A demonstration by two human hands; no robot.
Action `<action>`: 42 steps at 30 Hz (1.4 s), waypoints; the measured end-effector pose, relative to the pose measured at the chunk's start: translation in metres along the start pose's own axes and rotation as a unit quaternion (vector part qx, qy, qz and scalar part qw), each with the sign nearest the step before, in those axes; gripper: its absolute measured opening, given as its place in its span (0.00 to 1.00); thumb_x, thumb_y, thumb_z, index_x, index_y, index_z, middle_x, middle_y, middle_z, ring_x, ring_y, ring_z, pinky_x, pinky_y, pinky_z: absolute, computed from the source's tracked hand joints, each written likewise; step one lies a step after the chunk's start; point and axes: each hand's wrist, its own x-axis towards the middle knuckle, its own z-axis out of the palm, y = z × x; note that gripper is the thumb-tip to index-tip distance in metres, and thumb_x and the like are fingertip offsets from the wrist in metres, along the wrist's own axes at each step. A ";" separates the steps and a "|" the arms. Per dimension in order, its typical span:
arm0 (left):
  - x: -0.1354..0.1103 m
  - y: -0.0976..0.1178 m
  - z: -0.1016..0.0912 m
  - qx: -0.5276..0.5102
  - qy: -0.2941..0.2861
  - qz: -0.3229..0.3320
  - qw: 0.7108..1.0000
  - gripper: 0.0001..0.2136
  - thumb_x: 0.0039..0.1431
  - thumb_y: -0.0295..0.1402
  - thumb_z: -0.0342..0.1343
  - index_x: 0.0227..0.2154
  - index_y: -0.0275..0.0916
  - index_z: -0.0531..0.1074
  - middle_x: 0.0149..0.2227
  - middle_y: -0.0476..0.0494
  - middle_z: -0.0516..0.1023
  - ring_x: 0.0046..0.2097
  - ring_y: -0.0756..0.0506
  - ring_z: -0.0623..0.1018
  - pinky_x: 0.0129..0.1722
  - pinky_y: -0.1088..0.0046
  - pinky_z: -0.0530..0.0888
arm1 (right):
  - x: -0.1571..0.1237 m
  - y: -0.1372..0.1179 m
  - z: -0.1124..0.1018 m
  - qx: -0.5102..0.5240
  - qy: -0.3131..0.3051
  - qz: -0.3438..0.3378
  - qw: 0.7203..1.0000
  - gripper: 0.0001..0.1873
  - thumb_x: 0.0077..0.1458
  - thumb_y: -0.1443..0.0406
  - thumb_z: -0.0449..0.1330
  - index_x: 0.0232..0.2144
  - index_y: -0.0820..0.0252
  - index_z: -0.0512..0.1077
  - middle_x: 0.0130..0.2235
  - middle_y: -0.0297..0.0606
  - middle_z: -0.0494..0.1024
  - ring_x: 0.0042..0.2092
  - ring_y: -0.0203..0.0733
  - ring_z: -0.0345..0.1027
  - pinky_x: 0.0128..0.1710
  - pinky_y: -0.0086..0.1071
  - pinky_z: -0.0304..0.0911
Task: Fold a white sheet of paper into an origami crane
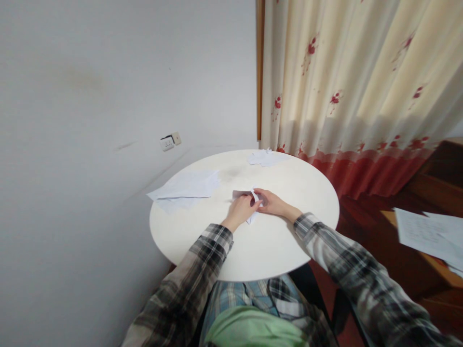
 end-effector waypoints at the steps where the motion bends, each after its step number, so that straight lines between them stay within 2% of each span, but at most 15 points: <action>1: 0.000 0.000 0.002 -0.001 0.008 -0.001 1.000 0.18 0.56 0.45 0.46 0.35 0.36 0.72 0.35 0.37 0.77 0.37 0.42 0.76 0.36 0.71 0.68 | 0.000 0.000 0.000 -0.001 -0.002 -0.004 1.000 0.35 0.41 0.60 0.62 0.52 0.63 0.59 0.49 0.47 0.69 0.49 0.47 0.63 0.50 0.41 0.58; 7: 0.004 -0.001 0.011 -0.056 0.039 0.001 0.998 0.13 0.54 0.40 0.49 0.31 0.34 0.71 0.31 0.40 0.76 0.34 0.44 0.75 0.33 0.71 0.69 | 0.001 0.002 0.001 -0.002 -0.001 -0.012 1.000 0.35 0.40 0.60 0.62 0.52 0.64 0.59 0.49 0.48 0.69 0.49 0.47 0.64 0.50 0.42 0.58; 13: 0.006 -0.005 0.015 -0.095 0.047 0.024 0.994 0.11 0.51 0.38 0.53 0.31 0.33 0.69 0.30 0.41 0.75 0.33 0.45 0.74 0.34 0.70 0.69 | 0.001 0.003 0.001 0.002 -0.006 -0.013 1.000 0.36 0.40 0.62 0.62 0.53 0.62 0.58 0.51 0.47 0.68 0.50 0.47 0.63 0.51 0.42 0.57; 22: 0.008 -0.008 0.018 -0.145 0.035 0.037 0.988 0.11 0.50 0.36 0.54 0.33 0.33 0.69 0.32 0.42 0.75 0.34 0.46 0.73 0.35 0.71 0.69 | 0.000 0.004 0.001 0.021 -0.014 -0.011 1.000 0.38 0.40 0.62 0.62 0.54 0.61 0.57 0.51 0.47 0.67 0.51 0.47 0.62 0.51 0.41 0.56; 33: 0.011 -0.006 0.015 -0.177 -0.007 0.017 0.984 0.08 0.52 0.33 0.52 0.25 0.34 0.71 0.25 0.48 0.74 0.28 0.50 0.71 0.30 0.75 0.68 | 0.000 -0.002 -0.001 0.003 -0.014 0.007 1.000 0.39 0.42 0.56 0.62 0.55 0.62 0.57 0.52 0.48 0.66 0.52 0.48 0.61 0.52 0.41 0.56; 37: 0.012 -0.009 0.018 -0.212 -0.024 -0.012 0.977 0.05 0.50 0.27 0.54 0.30 0.33 0.73 0.33 0.43 0.77 0.34 0.48 0.75 0.37 0.73 0.70 | 0.000 -0.002 -0.003 0.001 -0.028 0.009 1.000 0.40 0.42 0.57 0.62 0.55 0.63 0.56 0.53 0.49 0.65 0.53 0.48 0.60 0.53 0.42 0.56; 42: 0.009 -0.008 0.018 -0.253 -0.022 -0.059 0.965 0.15 0.48 0.22 0.56 0.41 0.33 0.71 0.43 0.38 0.76 0.44 0.45 0.74 0.45 0.68 0.70 | 0.000 -0.005 -0.006 0.000 -0.040 0.023 0.999 0.40 0.41 0.57 0.63 0.56 0.61 0.55 0.53 0.49 0.65 0.53 0.49 0.60 0.52 0.44 0.55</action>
